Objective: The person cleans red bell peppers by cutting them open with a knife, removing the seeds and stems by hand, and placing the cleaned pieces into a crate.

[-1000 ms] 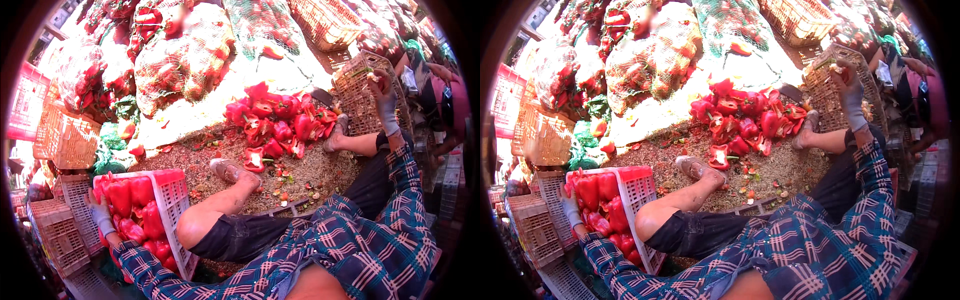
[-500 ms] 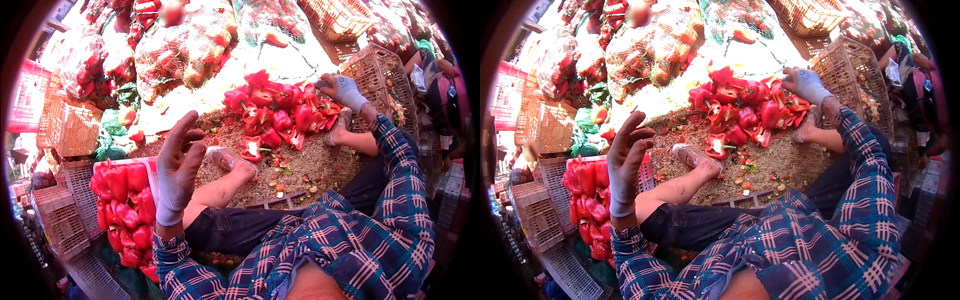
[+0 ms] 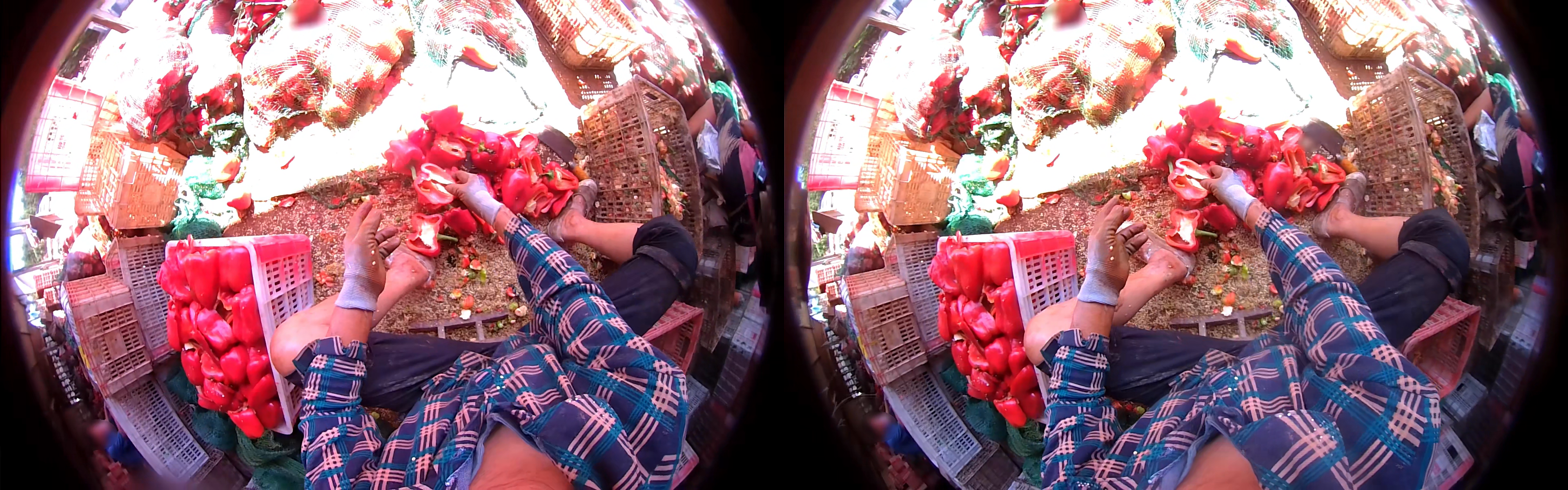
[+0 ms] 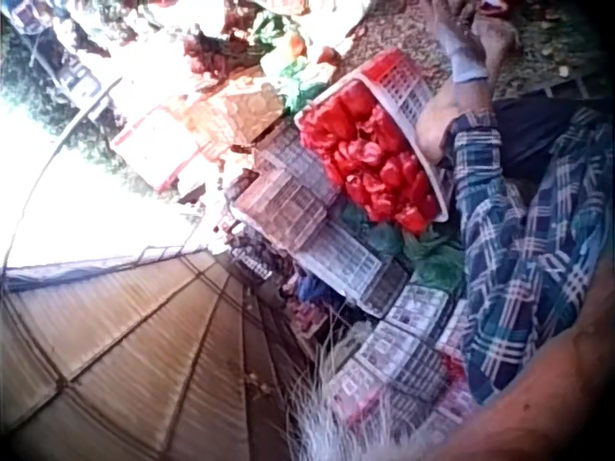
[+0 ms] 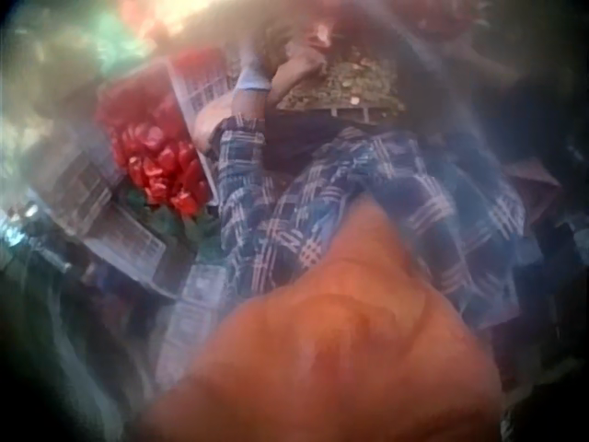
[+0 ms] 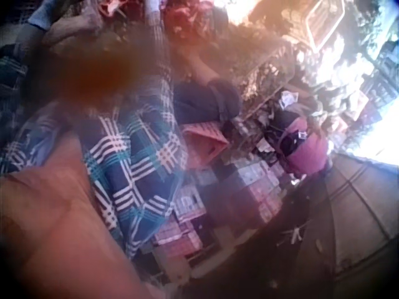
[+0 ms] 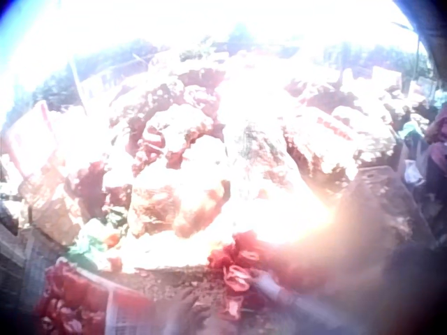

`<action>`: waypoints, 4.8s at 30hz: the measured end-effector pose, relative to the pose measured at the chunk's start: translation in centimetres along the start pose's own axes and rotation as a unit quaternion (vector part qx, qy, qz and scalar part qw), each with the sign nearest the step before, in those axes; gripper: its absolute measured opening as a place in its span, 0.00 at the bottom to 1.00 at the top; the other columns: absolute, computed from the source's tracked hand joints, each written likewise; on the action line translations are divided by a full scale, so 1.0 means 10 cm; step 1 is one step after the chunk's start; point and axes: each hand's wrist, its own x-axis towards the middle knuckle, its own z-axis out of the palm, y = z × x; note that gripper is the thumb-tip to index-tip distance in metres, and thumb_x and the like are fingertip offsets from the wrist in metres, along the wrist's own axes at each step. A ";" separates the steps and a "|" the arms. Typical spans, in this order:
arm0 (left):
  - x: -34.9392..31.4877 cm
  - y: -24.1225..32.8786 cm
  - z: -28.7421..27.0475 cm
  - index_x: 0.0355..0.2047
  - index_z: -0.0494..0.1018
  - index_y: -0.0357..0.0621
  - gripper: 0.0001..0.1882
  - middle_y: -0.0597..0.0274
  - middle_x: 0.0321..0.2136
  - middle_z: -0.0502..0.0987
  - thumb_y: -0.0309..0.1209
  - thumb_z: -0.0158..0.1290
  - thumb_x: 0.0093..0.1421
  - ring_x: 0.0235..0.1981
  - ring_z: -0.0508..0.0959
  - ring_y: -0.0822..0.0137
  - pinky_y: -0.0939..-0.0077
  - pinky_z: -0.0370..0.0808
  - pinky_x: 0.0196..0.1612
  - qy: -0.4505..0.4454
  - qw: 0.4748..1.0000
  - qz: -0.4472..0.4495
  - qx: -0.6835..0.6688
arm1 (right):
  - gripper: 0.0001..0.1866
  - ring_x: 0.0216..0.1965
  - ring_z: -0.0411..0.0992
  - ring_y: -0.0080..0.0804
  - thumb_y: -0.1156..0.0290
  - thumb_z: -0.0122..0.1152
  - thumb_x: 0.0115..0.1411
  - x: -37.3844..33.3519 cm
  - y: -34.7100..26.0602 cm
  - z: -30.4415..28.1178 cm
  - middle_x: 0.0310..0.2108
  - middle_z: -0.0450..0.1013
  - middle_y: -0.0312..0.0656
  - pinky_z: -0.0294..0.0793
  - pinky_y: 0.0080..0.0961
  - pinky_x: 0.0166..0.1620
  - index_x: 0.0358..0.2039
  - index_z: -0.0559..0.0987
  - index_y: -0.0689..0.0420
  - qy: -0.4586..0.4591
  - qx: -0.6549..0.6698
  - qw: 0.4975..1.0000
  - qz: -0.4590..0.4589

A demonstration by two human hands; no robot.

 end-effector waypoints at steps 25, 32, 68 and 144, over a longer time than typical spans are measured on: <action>0.36 -0.43 -0.15 0.49 0.71 0.39 0.23 0.48 0.43 0.76 0.34 0.62 0.56 0.45 0.77 0.59 0.68 0.73 0.49 0.113 0.917 0.201 0.325 | 0.40 0.49 0.71 0.47 0.57 0.67 0.50 -0.22 0.08 0.06 0.54 0.66 0.47 0.71 0.45 0.49 0.63 0.61 0.41 0.155 -0.479 0.849 -0.162; 0.37 -0.41 -0.11 0.51 0.70 0.39 0.24 0.49 0.45 0.75 0.36 0.61 0.56 0.46 0.76 0.58 0.67 0.72 0.50 0.120 0.905 0.194 0.359 | 0.26 0.42 0.74 0.51 0.62 0.65 0.49 0.28 0.02 0.32 0.39 0.73 0.50 0.73 0.42 0.46 0.50 0.71 0.46 0.158 -0.339 0.922 -0.098; 0.24 0.05 -0.11 0.36 0.80 0.42 0.18 0.53 0.32 0.82 0.31 0.64 0.42 0.36 0.81 0.64 0.71 0.77 0.42 0.034 0.908 0.241 0.340 | 0.13 0.38 0.70 0.21 0.76 0.65 0.58 -1.04 -1.45 0.60 0.36 0.71 0.30 0.71 0.19 0.41 0.43 0.73 0.59 -0.019 0.246 0.919 -0.307; -0.74 -0.25 0.42 0.50 0.70 0.44 0.27 0.64 0.39 0.77 0.55 0.45 0.65 0.35 0.76 0.74 0.80 0.76 0.35 -0.035 0.954 0.298 0.024 | 0.20 0.31 0.76 0.43 0.55 0.63 0.56 -2.07 -1.63 0.07 0.24 0.75 0.43 0.71 0.40 0.37 0.44 0.72 0.52 0.126 -0.207 0.871 -0.427</action>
